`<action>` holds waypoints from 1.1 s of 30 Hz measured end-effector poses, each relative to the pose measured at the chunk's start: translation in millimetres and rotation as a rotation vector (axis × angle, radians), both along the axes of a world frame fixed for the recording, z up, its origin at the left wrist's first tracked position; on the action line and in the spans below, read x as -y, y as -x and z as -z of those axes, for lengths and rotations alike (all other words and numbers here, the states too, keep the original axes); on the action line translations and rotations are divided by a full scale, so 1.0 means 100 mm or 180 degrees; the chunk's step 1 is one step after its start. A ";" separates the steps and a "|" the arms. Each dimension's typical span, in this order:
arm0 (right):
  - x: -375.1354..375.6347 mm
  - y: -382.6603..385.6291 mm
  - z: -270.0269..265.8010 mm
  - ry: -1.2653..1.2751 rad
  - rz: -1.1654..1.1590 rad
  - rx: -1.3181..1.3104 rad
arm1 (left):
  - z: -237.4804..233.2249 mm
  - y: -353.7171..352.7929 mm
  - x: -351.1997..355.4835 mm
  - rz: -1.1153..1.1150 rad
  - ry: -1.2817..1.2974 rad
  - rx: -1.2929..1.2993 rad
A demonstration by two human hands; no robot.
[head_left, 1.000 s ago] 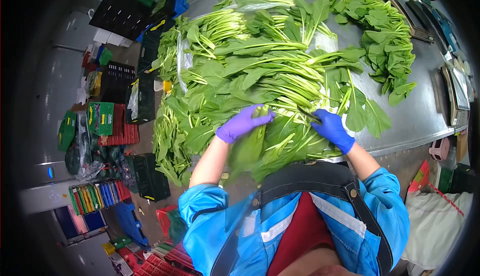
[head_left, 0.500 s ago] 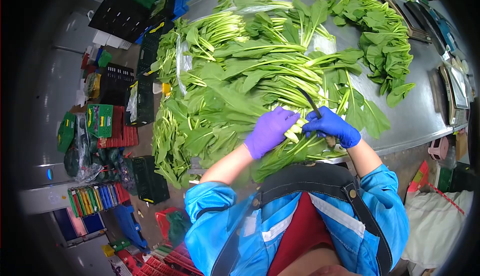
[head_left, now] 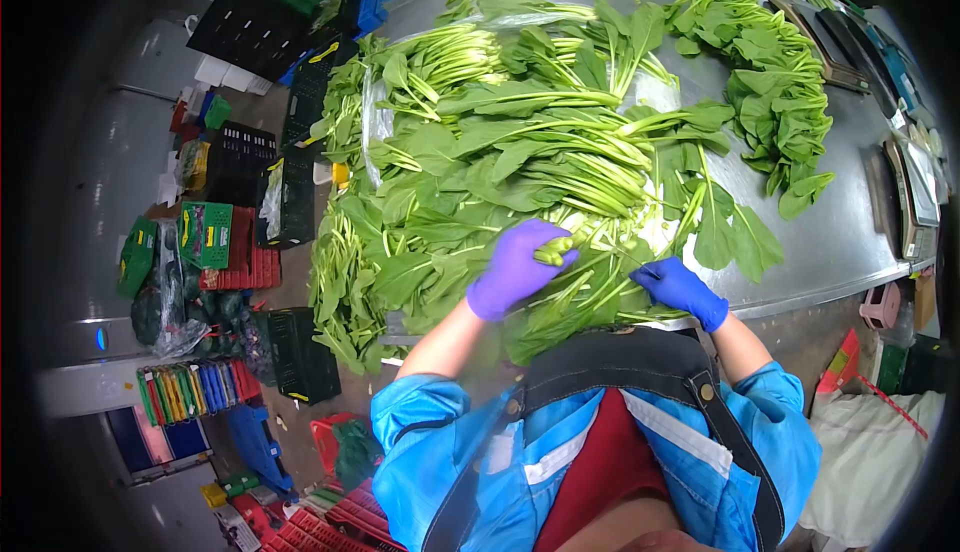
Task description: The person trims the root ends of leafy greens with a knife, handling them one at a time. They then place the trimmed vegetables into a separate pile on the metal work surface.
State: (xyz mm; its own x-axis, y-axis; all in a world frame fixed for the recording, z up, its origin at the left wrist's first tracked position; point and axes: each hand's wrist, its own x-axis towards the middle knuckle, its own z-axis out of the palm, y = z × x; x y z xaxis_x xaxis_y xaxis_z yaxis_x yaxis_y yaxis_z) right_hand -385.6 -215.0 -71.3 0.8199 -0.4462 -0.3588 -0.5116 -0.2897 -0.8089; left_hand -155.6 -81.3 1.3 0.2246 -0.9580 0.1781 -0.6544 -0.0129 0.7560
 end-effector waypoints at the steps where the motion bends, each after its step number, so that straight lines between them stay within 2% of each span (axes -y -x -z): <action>1: 0.02 0.02 -0.12 -0.0447 -0.0032 -0.0437 | -0.04 -0.06 -0.01 0.0080 -0.0204 -0.0219; 2: 0.01 0.00 -0.24 -0.0607 0.0113 -0.0276 | -0.07 -0.08 -0.03 0.0111 -0.0726 -0.0837; 3: 0.01 -0.07 -0.22 -0.0616 0.0121 -0.0286 | -0.11 -0.08 -0.02 0.0119 -0.0735 -0.0847; 5: 0.10 -0.26 -0.07 0.0302 0.0589 0.0700 | -0.21 -0.09 0.04 0.0387 -0.0979 -0.2960; 6: 0.15 -0.38 0.02 0.0881 0.0683 0.0587 | -0.36 -0.12 0.05 0.0406 -0.0922 -0.3091; 7: 0.21 -0.49 0.15 0.1456 0.0767 0.0464 | -0.45 -0.18 0.03 0.0425 -0.0932 -0.3087; 8: 0.24 -0.58 0.38 0.1762 0.0868 0.0434 | -0.52 -0.24 0.01 0.0393 -0.0576 -0.3078; 9: 0.26 -0.65 0.55 0.1767 0.0864 0.0442 | -0.60 -0.31 0.00 0.0352 -0.0214 -0.3060; 11: 0.29 -0.75 0.77 0.2052 0.0817 0.0061 | -0.83 -0.39 -0.03 0.0048 -0.0157 -0.2778; 13: 0.34 -0.74 0.71 0.2004 0.0844 0.0116 | -0.88 -0.44 -0.03 -0.0251 -0.0097 -0.2498; 15: 0.39 -0.63 0.55 0.0909 0.0873 0.0799 | -0.78 -0.51 -0.04 -0.0509 -0.0275 -0.1417; 16: 0.38 -0.58 0.31 0.0370 0.0899 0.0693 | -0.67 -0.49 -0.03 -0.0412 -0.0376 -0.0814; 17: 0.37 -0.53 0.01 0.0371 0.0896 0.0686 | -0.55 -0.42 -0.01 -0.0413 -0.0376 -0.0821; 19: 0.32 -0.43 -0.49 -0.1236 0.0810 0.0351 | -0.35 -0.21 0.09 0.0624 0.0362 0.0410; 21: 0.28 -0.35 -0.60 -0.1193 0.0593 0.0401 | -0.35 0.00 0.20 0.1380 0.0493 0.1569; 22: 0.26 -0.31 -0.64 -0.1359 0.0459 0.0393 | -0.28 0.09 0.24 0.1585 0.0457 0.1666; 23: 0.24 -0.29 -0.66 -0.1523 0.0328 0.0388 | -0.22 0.14 0.26 0.1592 0.0463 0.1660; 24: 0.22 -0.26 -0.64 -0.1520 0.0337 0.0384 | -0.16 0.18 0.26 0.1485 0.0196 0.1034; 25: 0.20 -0.25 -0.59 -0.1041 0.0556 0.0765 | -0.09 0.19 0.26 0.1371 -0.0062 0.0417; 26: 0.19 -0.25 -0.53 -0.0555 0.0763 0.1145 | 0.02 0.18 0.23 0.1024 -0.0059 0.0180; 27: 0.17 -0.26 -0.47 -0.0068 0.0960 0.1522 | -0.02 0.17 0.23 0.1022 -0.0051 0.0188; 28: 0.14 -0.23 -0.43 0.0741 0.0625 0.1237 | -0.07 0.16 0.22 0.0844 -0.0237 -0.0352; 29: 0.09 -0.23 -0.38 0.0735 0.0623 0.1242 | -0.09 0.16 0.21 0.0659 -0.0429 -0.0893; 31: -0.03 -0.29 -0.36 0.1502 0.0186 0.1048 | -0.06 0.18 0.20 0.0686 -0.0537 -0.1053; 33: -0.03 -0.35 -0.35 0.1435 0.0058 0.0926 | -0.07 0.23 0.16 0.0804 -0.0436 -0.1098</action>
